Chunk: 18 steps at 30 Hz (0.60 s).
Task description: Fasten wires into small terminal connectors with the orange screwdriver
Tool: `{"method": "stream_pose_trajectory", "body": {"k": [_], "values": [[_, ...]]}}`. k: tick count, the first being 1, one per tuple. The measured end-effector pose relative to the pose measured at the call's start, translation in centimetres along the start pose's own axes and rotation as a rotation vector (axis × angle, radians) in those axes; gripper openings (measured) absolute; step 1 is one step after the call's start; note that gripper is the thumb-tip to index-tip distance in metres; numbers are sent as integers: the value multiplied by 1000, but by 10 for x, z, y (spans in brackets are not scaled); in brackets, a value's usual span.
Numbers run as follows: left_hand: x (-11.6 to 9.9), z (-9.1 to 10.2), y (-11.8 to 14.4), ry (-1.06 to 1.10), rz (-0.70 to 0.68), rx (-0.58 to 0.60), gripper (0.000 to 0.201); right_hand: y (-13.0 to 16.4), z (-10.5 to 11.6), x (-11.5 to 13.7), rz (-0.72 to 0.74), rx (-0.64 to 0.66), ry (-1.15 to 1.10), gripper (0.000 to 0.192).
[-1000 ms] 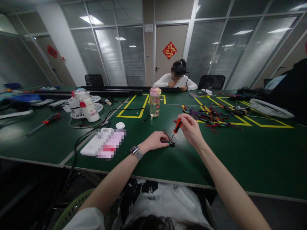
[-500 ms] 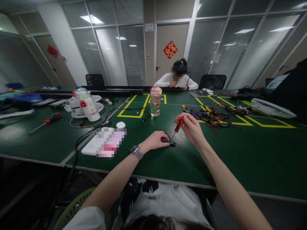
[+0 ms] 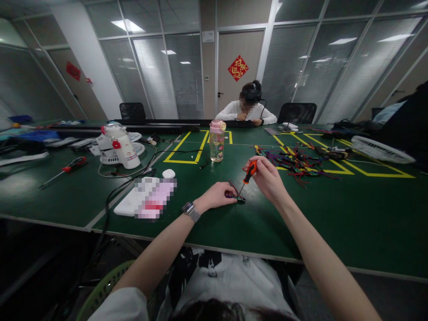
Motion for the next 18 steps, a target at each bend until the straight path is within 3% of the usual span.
{"method": "stream_pose_trajectory", "body": {"k": [10, 18], "values": [[-1, 1, 0, 6, 12, 0, 12, -1, 6, 0, 26, -48, 36, 27], [1, 0, 0, -8, 4, 11, 14, 0, 2, 1, 4, 8, 27, 28]]}}
Point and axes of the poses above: each hand's wrist, its own y-axis away from the middle knuckle, its own z-axis out of the back of the hand, x = y × z, the point moved 6 cm from there along -y, towards the middle knuckle, and after that the axes turned 9 degrees about -x, right-handed, at the moved point
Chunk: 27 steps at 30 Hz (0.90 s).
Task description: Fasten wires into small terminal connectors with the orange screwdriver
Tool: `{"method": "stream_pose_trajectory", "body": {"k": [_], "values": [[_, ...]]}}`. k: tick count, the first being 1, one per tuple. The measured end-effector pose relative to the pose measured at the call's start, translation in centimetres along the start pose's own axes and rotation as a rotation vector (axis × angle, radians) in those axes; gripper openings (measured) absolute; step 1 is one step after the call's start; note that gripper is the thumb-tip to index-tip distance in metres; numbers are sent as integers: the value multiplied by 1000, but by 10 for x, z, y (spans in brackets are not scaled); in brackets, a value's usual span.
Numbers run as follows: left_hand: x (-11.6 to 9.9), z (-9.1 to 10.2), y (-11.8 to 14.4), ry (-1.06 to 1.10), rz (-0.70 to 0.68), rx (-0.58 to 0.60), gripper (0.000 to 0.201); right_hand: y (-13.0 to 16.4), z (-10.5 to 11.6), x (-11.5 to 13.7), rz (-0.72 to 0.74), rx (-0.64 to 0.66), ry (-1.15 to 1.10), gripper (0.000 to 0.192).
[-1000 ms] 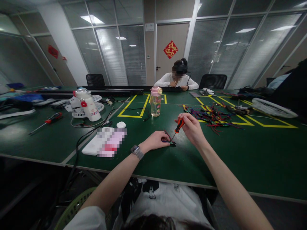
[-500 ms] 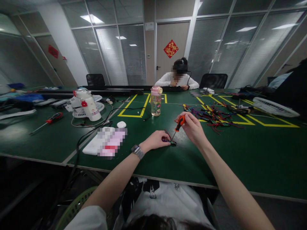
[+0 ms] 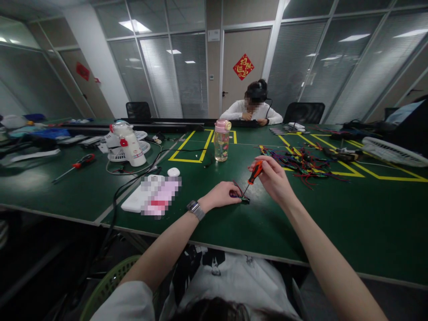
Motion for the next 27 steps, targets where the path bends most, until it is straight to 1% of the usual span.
{"method": "stream_pose_trajectory", "body": {"k": [8, 15, 21, 27], "values": [[-3, 1, 1, -2, -4, -2, 13, 2, -2, -3, -36, -27, -48, 28], [1, -1, 0, 20, 6, 3, 13, 2, 1, -6, -5, -74, -27, 29], [1, -1, 0, 9, 14, 2, 13, 2, 0, -6, -19, -19, 0, 31], [-3, 1, 1, 22, -2, 1, 14, 3, -2, -5, -34, -19, -29, 25]]}}
Point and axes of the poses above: each hand's wrist, its own y-axis away from the middle knuckle, its own z-axis out of the back of the hand, x = y × z, the point moved 6 cm from there along -y, towards the middle knuckle, and after that the axes turned 9 degrees about -x, right-handed, at the moved point
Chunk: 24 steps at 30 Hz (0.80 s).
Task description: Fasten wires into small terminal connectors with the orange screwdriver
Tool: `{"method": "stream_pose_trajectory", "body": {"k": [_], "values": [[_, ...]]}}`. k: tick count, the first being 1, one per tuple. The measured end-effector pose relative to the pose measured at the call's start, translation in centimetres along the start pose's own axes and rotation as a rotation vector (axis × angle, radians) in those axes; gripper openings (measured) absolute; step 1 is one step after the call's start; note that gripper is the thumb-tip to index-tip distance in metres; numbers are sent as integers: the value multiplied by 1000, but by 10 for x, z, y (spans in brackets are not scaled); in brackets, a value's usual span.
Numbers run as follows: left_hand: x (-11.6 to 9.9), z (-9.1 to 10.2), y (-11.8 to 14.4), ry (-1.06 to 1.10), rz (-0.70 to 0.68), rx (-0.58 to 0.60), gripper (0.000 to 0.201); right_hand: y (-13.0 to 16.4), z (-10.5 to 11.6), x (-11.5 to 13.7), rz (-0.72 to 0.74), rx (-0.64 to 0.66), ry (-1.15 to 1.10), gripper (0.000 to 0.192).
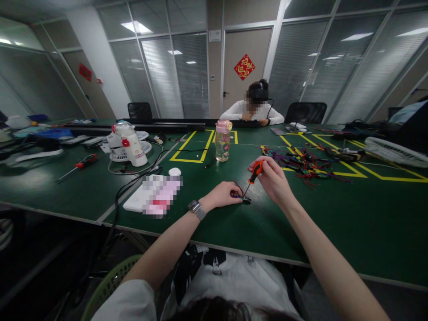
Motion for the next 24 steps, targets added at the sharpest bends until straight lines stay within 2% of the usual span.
{"method": "stream_pose_trajectory", "body": {"k": [9, 17, 24], "values": [[1, 0, -1, -24, -3, 6, 14, -1, 4, 2, 31, -40, 39, 25], [0, 0, -1, -10, 7, 3, 13, -1, 1, 3, 15, -16, 10, 30], [1, 0, -1, -14, 9, -9, 13, -2, 6, 3, 90, -98, 54, 28]]}}
Point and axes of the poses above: each hand's wrist, its own y-axis away from the middle knuckle, its own z-axis out of the back of the hand, x = y × z, the point moved 6 cm from there along -y, towards the middle knuckle, and after that the axes turned 9 degrees about -x, right-handed, at the moved point
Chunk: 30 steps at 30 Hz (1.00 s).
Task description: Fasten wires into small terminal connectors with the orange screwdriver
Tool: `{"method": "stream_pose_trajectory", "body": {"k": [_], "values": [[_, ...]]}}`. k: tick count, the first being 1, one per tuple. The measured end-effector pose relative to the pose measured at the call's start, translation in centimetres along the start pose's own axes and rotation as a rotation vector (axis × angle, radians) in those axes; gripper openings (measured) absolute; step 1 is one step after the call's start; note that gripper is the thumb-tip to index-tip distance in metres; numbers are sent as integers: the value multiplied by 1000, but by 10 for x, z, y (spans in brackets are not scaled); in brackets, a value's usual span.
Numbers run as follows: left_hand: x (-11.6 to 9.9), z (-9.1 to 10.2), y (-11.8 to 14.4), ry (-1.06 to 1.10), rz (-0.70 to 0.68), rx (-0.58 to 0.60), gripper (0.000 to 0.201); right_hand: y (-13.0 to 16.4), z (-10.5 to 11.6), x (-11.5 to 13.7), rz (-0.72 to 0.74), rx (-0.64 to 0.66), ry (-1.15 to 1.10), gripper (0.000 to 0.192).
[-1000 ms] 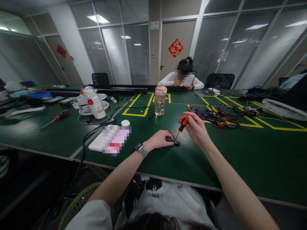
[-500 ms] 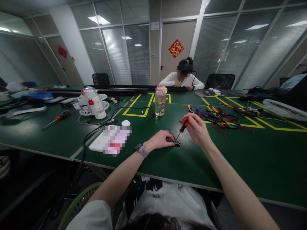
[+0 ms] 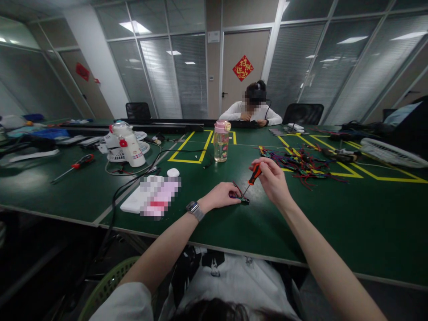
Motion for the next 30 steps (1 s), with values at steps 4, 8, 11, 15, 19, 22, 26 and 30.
{"method": "stream_pose_trajectory", "body": {"k": [4, 8, 11, 15, 19, 22, 26, 30], "values": [[0, 0, 0, 3, 0, 9, 13, -1, 0, 0, -5, 46, 45, 27], [-1, 1, 1, -5, -10, 12, 14, -1, -2, 2, -10, 81, 14, 25], [0, 1, 1, -12, -5, 16, 14, -1, -3, 2, -12, 74, 18, 23], [0, 0, 0, -13, 3, 21, 14, 0, -2, 0, -11, 47, 17, 24], [0, 0, 0, -21, 5, 14, 15, -1, 0, -1, -15, 34, 8, 26], [0, 0, 0, -24, 0, 8, 14, -3, 1, -1, -35, 57, 11, 26], [0, 0, 0, -42, 1, 7, 15, -3, 0, 0, -28, 85, 34, 27], [0, 0, 0, -26, 2, 16, 14, -1, -3, -1, -30, 88, 12, 23]]}}
Point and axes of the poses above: each hand's wrist, its own y-axis away from the middle knuckle, its own z-axis out of the back of the hand, x = y × z, the point moved 6 cm from there along -y, towards the middle knuckle, and after that the axes turned 9 degrees about -x, right-handed, at the moved point
